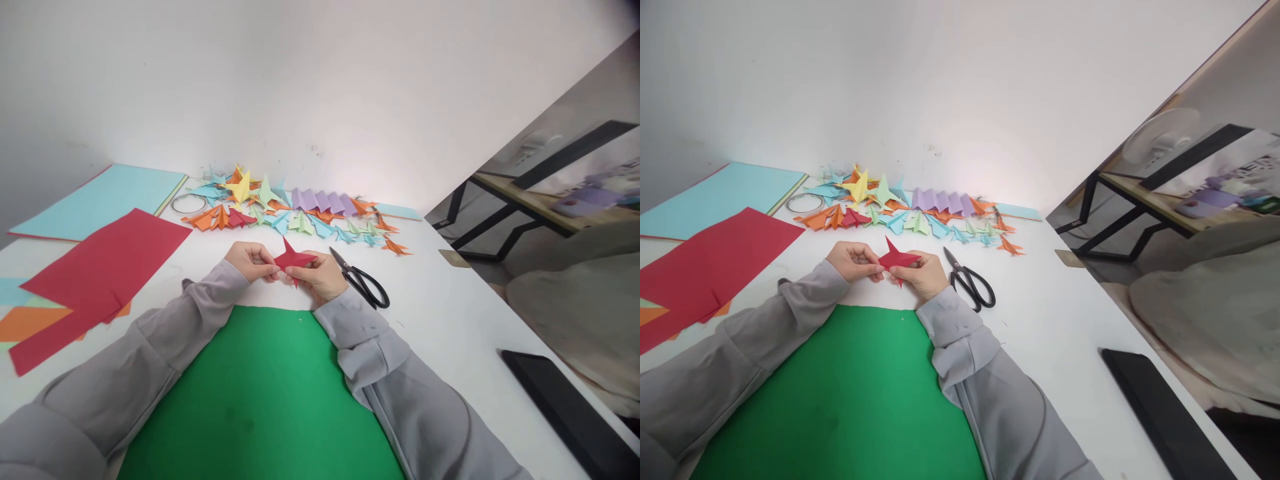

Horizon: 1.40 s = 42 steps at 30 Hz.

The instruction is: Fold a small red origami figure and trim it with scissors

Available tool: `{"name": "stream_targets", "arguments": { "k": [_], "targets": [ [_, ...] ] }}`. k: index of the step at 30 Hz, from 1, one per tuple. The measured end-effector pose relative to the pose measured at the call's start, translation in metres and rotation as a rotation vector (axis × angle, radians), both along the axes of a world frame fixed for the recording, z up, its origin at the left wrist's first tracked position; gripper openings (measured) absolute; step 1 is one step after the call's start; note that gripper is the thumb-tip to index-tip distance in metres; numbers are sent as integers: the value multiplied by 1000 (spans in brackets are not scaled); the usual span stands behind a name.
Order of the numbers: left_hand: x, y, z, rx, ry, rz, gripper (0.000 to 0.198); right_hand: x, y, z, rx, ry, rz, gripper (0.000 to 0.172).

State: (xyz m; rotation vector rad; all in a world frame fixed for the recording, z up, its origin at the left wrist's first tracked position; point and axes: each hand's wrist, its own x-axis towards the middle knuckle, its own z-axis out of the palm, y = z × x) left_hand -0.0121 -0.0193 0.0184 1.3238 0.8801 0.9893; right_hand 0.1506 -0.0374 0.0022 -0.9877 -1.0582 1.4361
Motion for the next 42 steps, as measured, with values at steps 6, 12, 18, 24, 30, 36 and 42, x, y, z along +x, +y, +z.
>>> {"name": "stream_targets", "arguments": {
  "k": [6, 12, 18, 24, 30, 36, 42],
  "targets": [
    [0, 2, -1, -57, -27, -4, 32, 0, -1, 2, -23, 19, 15, 27],
    [0, 3, 1, -71, -1, 14, 32, -2, -2, 4, 39, -25, 44, 28],
    [-1, 5, 1, -106, 1, -15, 29, -3, -4, 6, 12, -41, 6, 27],
    [-1, 7, 3, -145, 12, -14, 32, -2, -4, 8, -11, -64, -1, 28],
    [0, 8, 5, -182, 20, -18, 34, -2, -3, 8, -11, -55, 5, 27],
    [-2, 10, 2, -200, 0, -36, 34, 0, -2, 4, -18, -31, -3, 29],
    [-1, 10, 2, -203, 3, -24, 33, 0, -2, 4, -36, -28, -3, 29]
  ]
}}
